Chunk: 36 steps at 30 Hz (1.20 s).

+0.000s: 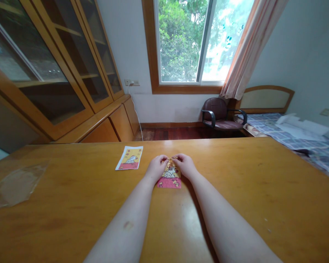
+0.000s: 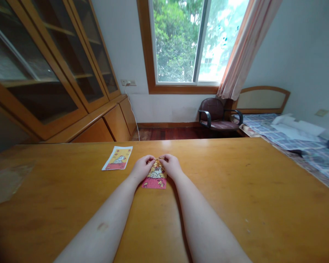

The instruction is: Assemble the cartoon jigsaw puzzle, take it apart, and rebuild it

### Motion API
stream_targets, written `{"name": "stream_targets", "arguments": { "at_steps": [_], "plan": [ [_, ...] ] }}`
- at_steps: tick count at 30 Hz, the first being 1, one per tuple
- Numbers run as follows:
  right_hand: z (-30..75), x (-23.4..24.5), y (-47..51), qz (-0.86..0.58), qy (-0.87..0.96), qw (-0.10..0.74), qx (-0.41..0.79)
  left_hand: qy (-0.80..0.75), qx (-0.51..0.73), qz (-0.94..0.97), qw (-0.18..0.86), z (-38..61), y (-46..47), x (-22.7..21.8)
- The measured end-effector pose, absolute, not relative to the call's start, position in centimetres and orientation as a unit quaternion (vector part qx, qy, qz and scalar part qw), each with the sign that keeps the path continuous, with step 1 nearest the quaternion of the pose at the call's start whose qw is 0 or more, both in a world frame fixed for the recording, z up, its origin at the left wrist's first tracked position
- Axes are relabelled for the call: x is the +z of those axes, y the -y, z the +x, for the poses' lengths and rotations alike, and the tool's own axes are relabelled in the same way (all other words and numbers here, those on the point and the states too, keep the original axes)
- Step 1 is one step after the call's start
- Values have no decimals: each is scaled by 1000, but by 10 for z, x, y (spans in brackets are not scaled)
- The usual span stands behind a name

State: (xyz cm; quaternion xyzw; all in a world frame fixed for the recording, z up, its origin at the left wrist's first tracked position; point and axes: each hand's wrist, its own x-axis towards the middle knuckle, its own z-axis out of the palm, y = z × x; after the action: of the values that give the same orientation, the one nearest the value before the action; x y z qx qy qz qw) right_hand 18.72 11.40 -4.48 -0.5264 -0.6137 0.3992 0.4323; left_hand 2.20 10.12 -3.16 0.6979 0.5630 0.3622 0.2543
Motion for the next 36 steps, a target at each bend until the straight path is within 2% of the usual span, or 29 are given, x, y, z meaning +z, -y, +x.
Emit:
{"name": "stream_targets", "arguments": {
  "at_steps": [11,15,20,36],
  "plan": [
    [185,-55,-120,-496,568,489,440,-543,369,706,265,23,-100,-33],
    [184,-51,-116,-482,593,468,444,-520,380,711,283,24,-99,-31],
    [185,-49,-114,-470,612,465,434,-519,378,722,258,23,-98,-27],
    [186,-45,-112,-514,643,427,375,-501,394,722,270,25,-102,-35]
  ]
}}
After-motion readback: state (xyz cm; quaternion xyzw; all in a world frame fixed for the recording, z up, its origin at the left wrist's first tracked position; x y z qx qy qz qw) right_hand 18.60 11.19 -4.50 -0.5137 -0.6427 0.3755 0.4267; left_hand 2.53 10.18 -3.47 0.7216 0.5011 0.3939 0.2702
